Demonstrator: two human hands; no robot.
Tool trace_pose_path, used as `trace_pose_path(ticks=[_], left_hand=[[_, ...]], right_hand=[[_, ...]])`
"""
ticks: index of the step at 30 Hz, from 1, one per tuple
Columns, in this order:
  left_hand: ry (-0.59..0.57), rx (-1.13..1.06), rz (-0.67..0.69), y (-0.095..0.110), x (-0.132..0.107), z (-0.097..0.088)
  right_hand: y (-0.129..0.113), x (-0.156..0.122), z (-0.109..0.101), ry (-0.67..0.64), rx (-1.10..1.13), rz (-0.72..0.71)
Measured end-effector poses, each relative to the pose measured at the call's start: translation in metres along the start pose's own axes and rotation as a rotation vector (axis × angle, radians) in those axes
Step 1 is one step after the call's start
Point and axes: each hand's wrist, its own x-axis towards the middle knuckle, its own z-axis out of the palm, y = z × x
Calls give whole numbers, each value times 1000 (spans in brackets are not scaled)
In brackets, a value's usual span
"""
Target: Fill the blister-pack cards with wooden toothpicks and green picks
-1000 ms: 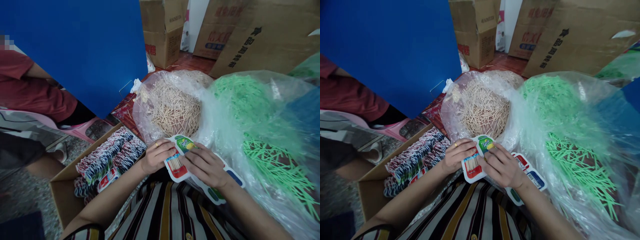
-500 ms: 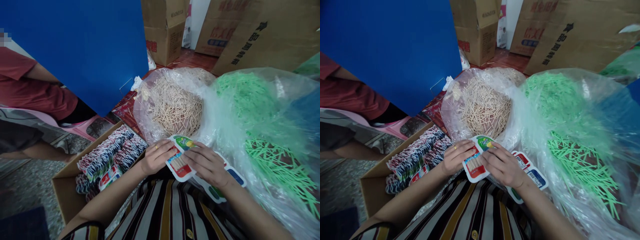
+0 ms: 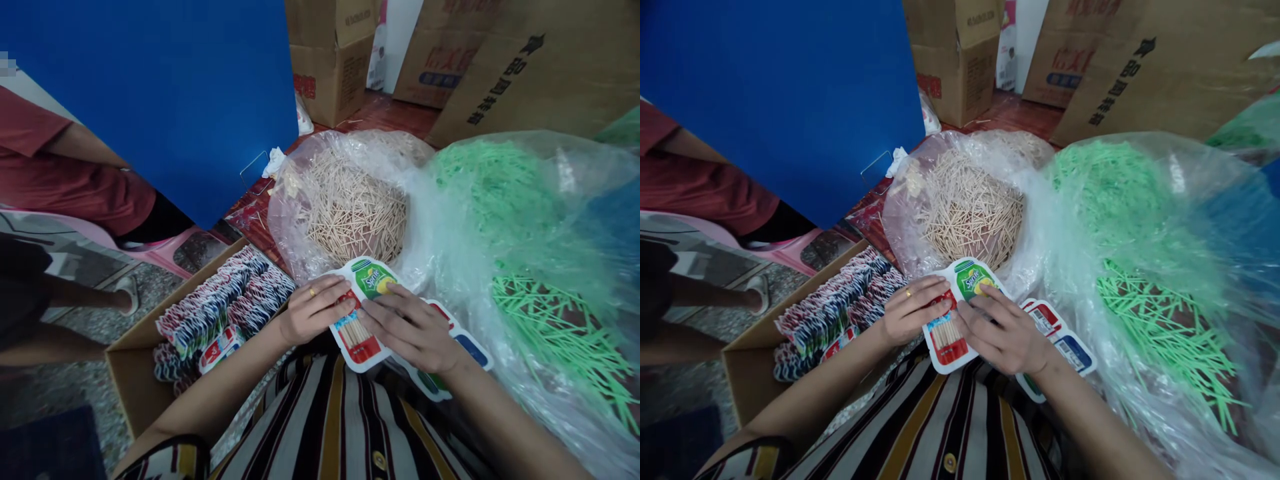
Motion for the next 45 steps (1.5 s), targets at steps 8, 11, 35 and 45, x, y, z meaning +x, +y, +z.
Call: trace_pose_path(ticks=[8, 11, 35, 45], left_hand=[[-20, 7, 10, 8, 8, -5], [-4, 13, -21, 10, 11, -6], [-132, -1040, -1226, 45, 55, 33], [-153, -979, -1320, 70, 62, 99]], right_hand=[[-2, -5, -2, 40, 101, 80], [0, -8, -4, 123, 173, 155], [-1, -3, -25, -41, 500, 1016], [-9, -62, -26, 236, 698, 1483]])
